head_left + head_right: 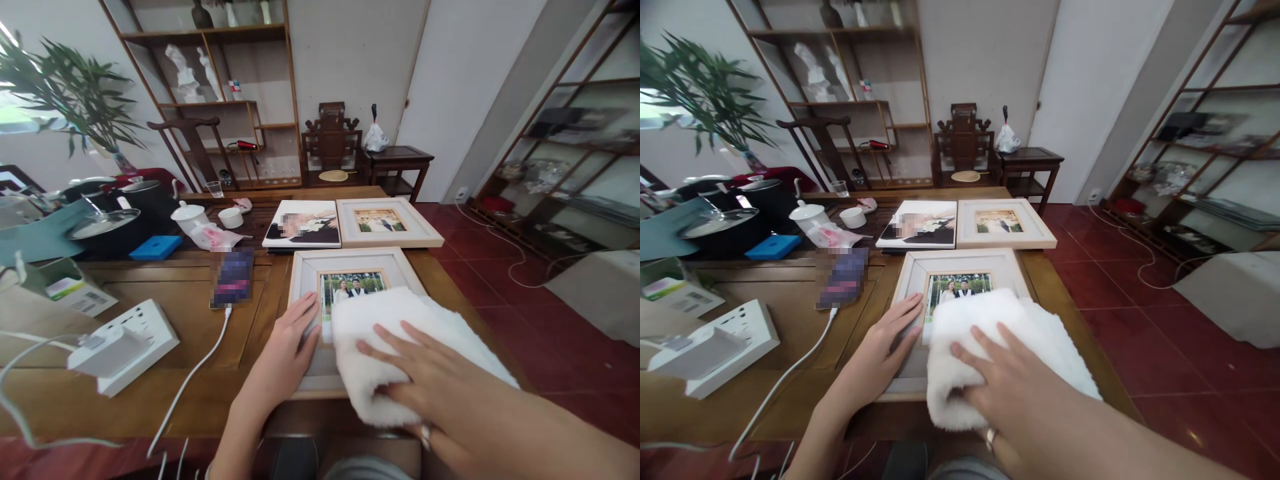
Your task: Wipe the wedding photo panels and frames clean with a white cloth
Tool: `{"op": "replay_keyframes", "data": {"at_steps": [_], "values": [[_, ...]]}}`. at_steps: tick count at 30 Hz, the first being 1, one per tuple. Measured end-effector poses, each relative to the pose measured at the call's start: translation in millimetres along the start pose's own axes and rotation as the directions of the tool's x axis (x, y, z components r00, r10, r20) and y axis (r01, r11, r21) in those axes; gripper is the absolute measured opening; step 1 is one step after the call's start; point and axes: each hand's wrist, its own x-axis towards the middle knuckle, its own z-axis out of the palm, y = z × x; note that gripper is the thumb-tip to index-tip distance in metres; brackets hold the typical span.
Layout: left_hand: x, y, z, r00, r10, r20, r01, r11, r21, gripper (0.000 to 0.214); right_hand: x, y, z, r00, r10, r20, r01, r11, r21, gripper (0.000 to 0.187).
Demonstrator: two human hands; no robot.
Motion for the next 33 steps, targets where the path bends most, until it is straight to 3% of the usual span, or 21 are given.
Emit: {"op": "replay_keyframes", "data": {"at_steps": [2, 4, 9, 15, 19, 22, 26, 31, 33], "values": [[0.1, -0.2, -0.1, 1.000, 0.003, 0.001, -0.003, 1.000, 0.000, 0.040, -3.8, -6.7, 3.3, 1.000, -0.017, 0.013, 0.016, 1.000, 0.017, 0.053], [0.3, -0.2, -0.2, 1.000, -0.003, 0.007, 0.003, 1.000, 0.000, 0.040, -0.2, -3.9, 11.5, 0.998, -0.017, -0.060, 0.017, 1.000, 0.001, 0.054], [0.3, 0.9, -0.8, 0.999, -0.033, 0.030, 0.033, 0.999, 0.003, 0.041, 28.3, 34.1, 25.9, 0.959, 0.018, -0.284, -0.061, 0.988, -0.143, 0.050], [0.2, 1.0, -1.6, 0.999, -0.031, 0.037, 0.031, 0.999, 0.008, 0.041, 71.4, 96.6, -0.2, 0.886, 0.065, -0.458, -0.258, 0.891, -0.373, 0.053], [0.2, 0.5, -0.8, 1.000, -0.023, 0.017, 0.023, 1.000, -0.012, 0.039, 85.9, 110.8, -9.7, 0.902, 0.112, -0.416, -0.278, 0.889, -0.363, 0.056], [0.4, 0.5, 0.3, 0.999, -0.038, 0.011, 0.038, 0.999, -0.018, 0.039, 78.1, 96.3, -5.3, 0.941, 0.085, -0.326, -0.190, 0.934, -0.303, 0.054], [0.9, -0.2, 1.5, 0.999, -0.050, 0.015, 0.050, 0.999, -0.011, 0.039, 41.8, 51.5, -2.6, 0.989, 0.046, -0.138, -0.066, 0.987, -0.147, 0.052], [1.0, -2.3, 2.3, 0.999, -0.042, 0.009, 0.042, 0.999, -0.003, 0.041, -2.4, -8.3, -12.0, 0.994, 0.010, 0.108, -0.013, 0.999, 0.032, 0.056], [1.0, -3.0, 2.6, 0.999, -0.031, 0.013, 0.031, 1.000, 0.004, 0.041, -6.1, -17.3, -9.8, 0.992, -0.020, 0.127, 0.012, 0.998, 0.061, 0.062]]}}
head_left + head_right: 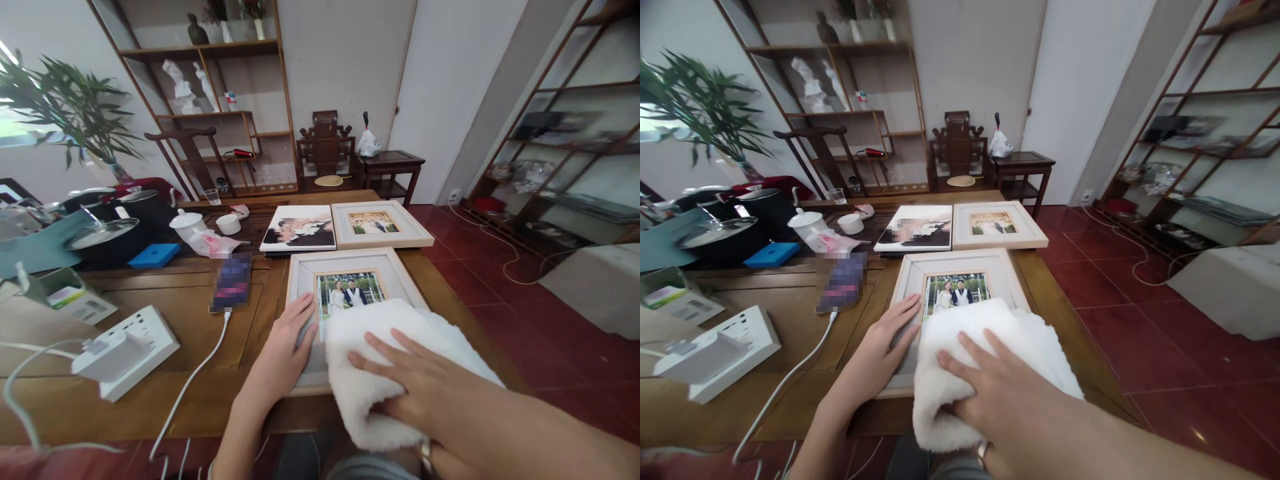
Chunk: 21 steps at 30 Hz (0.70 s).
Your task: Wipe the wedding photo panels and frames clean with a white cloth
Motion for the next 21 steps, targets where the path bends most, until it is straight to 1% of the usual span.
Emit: {"op": "replay_keyframes", "data": {"at_steps": [2, 4, 7, 10, 13, 15, 17, 19, 21], "values": [[0.0, -0.3, 0.1, 1.000, 0.010, 0.003, -0.010, 1.000, 0.004, 0.041, 5.5, 4.3, 7.0, 0.997, -0.032, -0.076, 0.032, 0.999, -0.003, 0.060], [-0.1, -0.1, 0.1, 1.000, 0.012, 0.002, -0.013, 1.000, 0.006, 0.041, 16.8, 19.4, 14.5, 0.983, -0.039, -0.177, 0.032, 0.999, -0.042, 0.056], [-0.5, 0.9, -0.3, 1.000, 0.013, -0.003, -0.013, 1.000, 0.003, 0.040, 38.5, 51.1, 18.2, 0.951, 0.002, -0.308, -0.047, 0.989, -0.137, 0.056], [-1.1, 1.9, -1.0, 1.000, 0.009, 0.003, -0.009, 1.000, 0.002, 0.041, 61.3, 81.7, 9.6, 0.903, 0.025, -0.428, -0.145, 0.957, -0.250, 0.054], [-1.5, 1.9, -1.7, 1.000, 0.006, 0.012, -0.006, 1.000, 0.001, 0.042, 82.2, 103.3, -3.5, 0.862, 0.028, -0.505, -0.231, 0.910, -0.343, 0.054], [-1.6, 1.6, -1.9, 1.000, 0.002, 0.014, -0.002, 1.000, -0.003, 0.042, 92.8, 110.3, -9.9, 0.850, 0.046, -0.525, -0.273, 0.890, -0.364, 0.054], [-1.5, 1.5, -1.9, 1.000, -0.003, 0.014, 0.003, 1.000, -0.003, 0.042, 98.2, 110.4, -12.7, 0.860, 0.059, -0.506, -0.273, 0.892, -0.360, 0.054], [-1.4, 1.6, -1.8, 1.000, -0.005, 0.013, 0.005, 1.000, 0.001, 0.042, 96.4, 103.7, -12.2, 0.890, 0.060, -0.452, -0.231, 0.914, -0.333, 0.054], [-1.3, 1.7, -1.5, 1.000, -0.003, 0.012, 0.003, 1.000, 0.004, 0.041, 86.5, 91.1, -9.2, 0.926, 0.053, -0.373, -0.168, 0.945, -0.281, 0.055]]}}
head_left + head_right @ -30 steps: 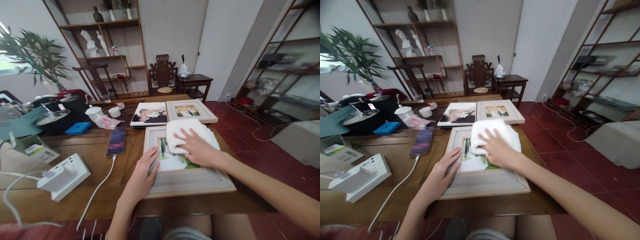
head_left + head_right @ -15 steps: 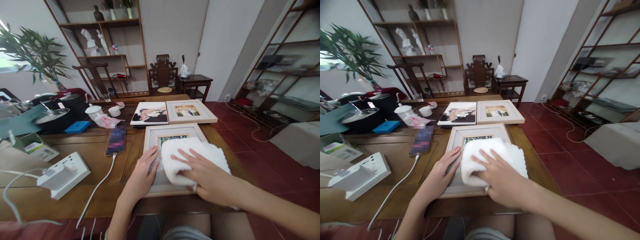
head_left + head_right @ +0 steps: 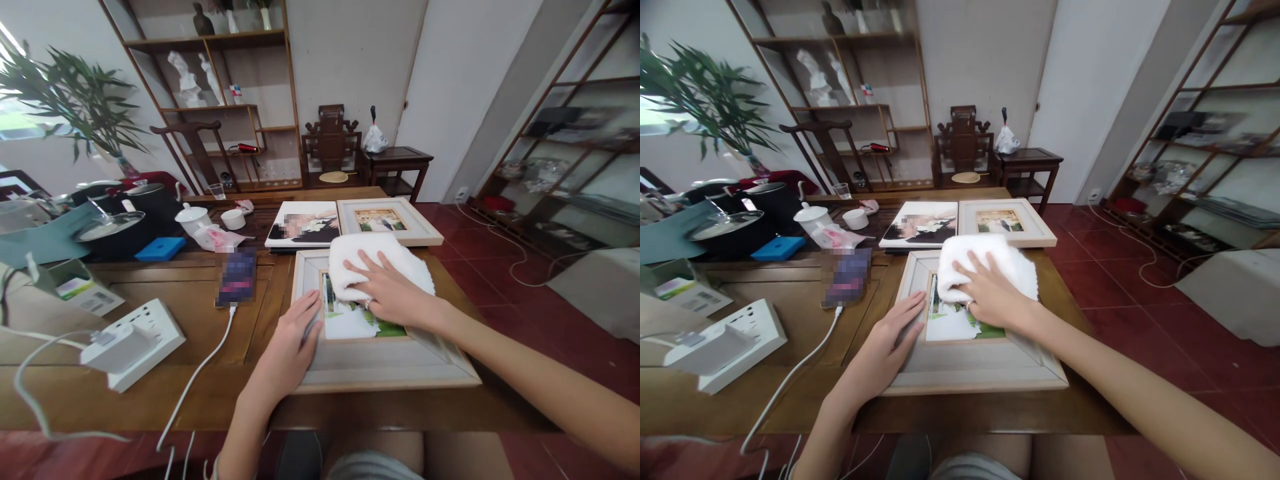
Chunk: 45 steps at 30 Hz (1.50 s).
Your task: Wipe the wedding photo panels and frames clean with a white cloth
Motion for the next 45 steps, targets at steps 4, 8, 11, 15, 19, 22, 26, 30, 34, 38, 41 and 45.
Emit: {"op": "replay_keyframes", "data": {"at_steps": [4, 8, 11, 15, 19, 22, 26, 30, 34, 38, 41, 45], "values": [[0.4, -0.7, 0.8, 1.000, 0.007, -0.006, -0.007, 1.000, 0.006, 0.041, -39.5, -29.9, -17.2, 0.982, -0.094, 0.163, 0.066, 0.984, 0.167, 0.053], [0.9, -1.3, 1.0, 1.000, 0.005, -0.001, -0.005, 1.000, 0.008, 0.041, -75.1, -56.7, -38.9, 0.949, -0.158, 0.273, 0.077, 0.955, 0.285, 0.054], [0.9, -1.0, 0.7, 1.000, 0.007, 0.006, -0.007, 1.000, 0.010, 0.040, -84.4, -66.8, -46.8, 0.930, -0.200, 0.309, 0.087, 0.935, 0.343, 0.064], [0.9, 0.0, -0.2, 1.000, 0.009, 0.004, -0.009, 1.000, 0.010, 0.040, -77.0, -61.8, -32.5, 0.962, -0.165, 0.217, 0.084, 0.937, 0.339, 0.062], [1.1, 1.1, -1.1, 1.000, 0.005, 0.001, -0.005, 1.000, 0.003, 0.040, -57.7, -39.6, -7.6, 0.995, -0.064, 0.075, 0.046, 0.975, 0.217, 0.061], [0.9, 1.5, -1.1, 1.000, 0.007, 0.005, -0.007, 1.000, -0.011, 0.040, -35.8, -18.8, 1.2, 1.000, -0.009, -0.006, 0.010, 0.993, 0.114, 0.059], [0.4, 1.1, -0.8, 1.000, 0.007, -0.002, -0.007, 1.000, -0.026, 0.040, 0.6, 2.9, 5.0, 0.993, 0.029, -0.113, -0.032, 0.999, -0.025, 0.061], [0.1, 0.8, -1.3, 1.000, 0.002, -0.013, -0.002, 0.999, -0.044, 0.040, 21.4, 6.2, 6.9, 0.995, 0.029, -0.100, -0.035, 0.997, -0.065, 0.058], [0.4, 0.1, -0.9, 1.000, -0.005, -0.008, 0.004, 0.999, -0.050, 0.039, 6.2, -9.9, 0.1, 0.998, -0.059, 0.026, 0.058, 0.997, 0.046, 0.056], [1.0, -0.7, 0.1, 1.000, -0.001, -0.012, 0.001, 0.999, -0.036, 0.040, -33.4, -31.9, -16.0, 0.980, -0.140, 0.144, 0.113, 0.977, 0.182, 0.051], [1.5, 0.0, -0.3, 1.000, 0.000, -0.003, 0.000, 0.999, -0.032, 0.040, -62.4, -45.2, -29.4, 0.965, -0.179, 0.192, 0.122, 0.954, 0.276, 0.046], [1.6, 1.2, -1.1, 1.000, 0.000, 0.003, 0.000, 1.000, -0.031, 0.040, -81.6, -54.2, -35.4, 0.957, -0.210, 0.199, 0.129, 0.925, 0.358, 0.054]]}}
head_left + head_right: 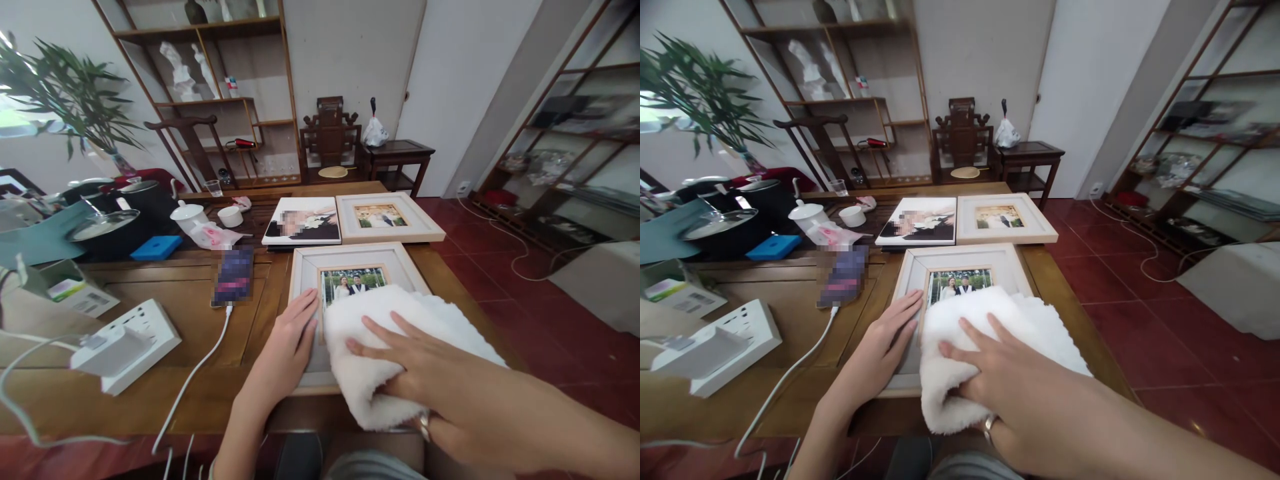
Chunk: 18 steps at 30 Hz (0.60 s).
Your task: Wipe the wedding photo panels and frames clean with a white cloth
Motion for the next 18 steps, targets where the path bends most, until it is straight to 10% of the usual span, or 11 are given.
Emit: {"op": "replay_keyframes", "data": {"at_steps": [8, 18], "values": [[-1.0, -1.0, 0.9, 1.000, -0.003, -0.005, 0.003, 1.000, -0.009, 0.040, 26.6, 33.4, 17.8, 0.968, 0.097, -0.231, -0.132, 0.981, -0.144, 0.057], [-6.9, 0.8, -1.9, 0.998, -0.057, -0.039, 0.052, 0.992, -0.118, 0.050, 101.5, 70.4, -12.5, 0.921, 0.182, -0.344, -0.290, 0.910, -0.295, 0.058]]}}
